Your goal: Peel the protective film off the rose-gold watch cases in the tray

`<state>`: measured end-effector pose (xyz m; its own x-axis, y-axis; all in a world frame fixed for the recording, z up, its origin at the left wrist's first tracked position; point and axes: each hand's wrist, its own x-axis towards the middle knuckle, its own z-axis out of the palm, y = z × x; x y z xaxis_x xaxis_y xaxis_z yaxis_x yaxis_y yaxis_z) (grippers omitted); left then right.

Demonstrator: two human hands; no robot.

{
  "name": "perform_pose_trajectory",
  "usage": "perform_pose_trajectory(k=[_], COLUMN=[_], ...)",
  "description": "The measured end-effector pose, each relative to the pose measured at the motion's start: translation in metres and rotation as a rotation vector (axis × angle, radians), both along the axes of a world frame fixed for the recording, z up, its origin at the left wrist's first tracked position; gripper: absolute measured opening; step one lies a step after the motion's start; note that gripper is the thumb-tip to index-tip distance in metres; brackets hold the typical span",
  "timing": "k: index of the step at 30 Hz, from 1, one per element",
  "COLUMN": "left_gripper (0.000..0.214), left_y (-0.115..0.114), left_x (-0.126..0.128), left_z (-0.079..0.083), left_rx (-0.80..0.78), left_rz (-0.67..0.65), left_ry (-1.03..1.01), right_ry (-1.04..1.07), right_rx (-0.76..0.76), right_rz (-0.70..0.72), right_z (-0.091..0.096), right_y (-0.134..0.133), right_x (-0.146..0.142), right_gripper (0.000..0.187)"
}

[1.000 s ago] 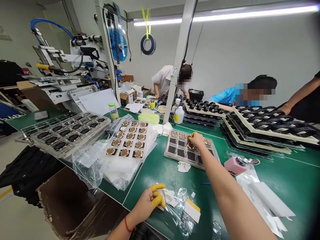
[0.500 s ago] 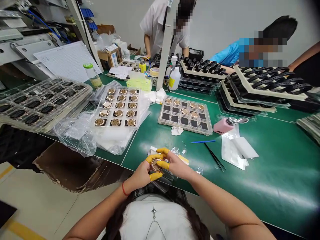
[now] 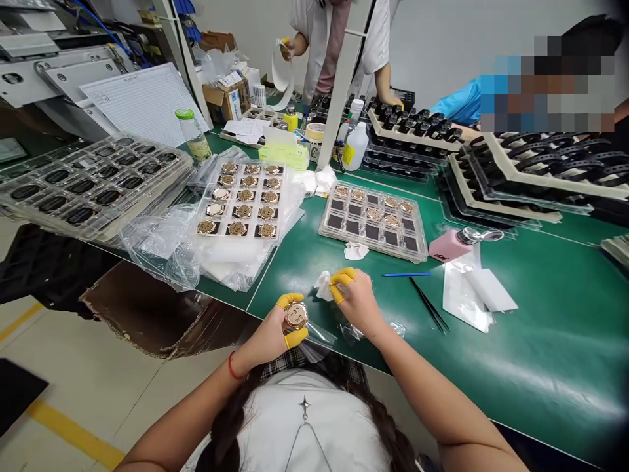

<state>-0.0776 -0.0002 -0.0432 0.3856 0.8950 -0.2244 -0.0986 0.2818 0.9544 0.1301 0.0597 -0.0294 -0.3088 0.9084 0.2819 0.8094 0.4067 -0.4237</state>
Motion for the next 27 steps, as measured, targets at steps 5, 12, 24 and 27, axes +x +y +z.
perform_pose_trajectory(k=[5, 12, 24, 27], left_gripper=[0.053, 0.057, 0.048, 0.049], left_y=[0.005, 0.012, 0.014, 0.015], left_x=[0.005, 0.009, 0.01, 0.009], left_z=[0.0, 0.001, 0.009, 0.006], left_rx=[0.018, -0.05, 0.168, 0.164], left_rz=[-0.03, 0.012, -0.066, -0.039], left_ry=[-0.107, -0.167, 0.076, 0.095], right_ry=[0.096, 0.092, 0.096, 0.108], right_rx=[-0.094, 0.181, 0.13, 0.133], right_rz=[0.044, -0.026, 0.404, 0.387], right_z=[-0.006, 0.004, 0.015, 0.014], right_y=[0.0, 0.003, -0.024, -0.026], right_x=[0.006, 0.017, -0.022, -0.022], right_gripper=[0.012, 0.011, 0.015, 0.014])
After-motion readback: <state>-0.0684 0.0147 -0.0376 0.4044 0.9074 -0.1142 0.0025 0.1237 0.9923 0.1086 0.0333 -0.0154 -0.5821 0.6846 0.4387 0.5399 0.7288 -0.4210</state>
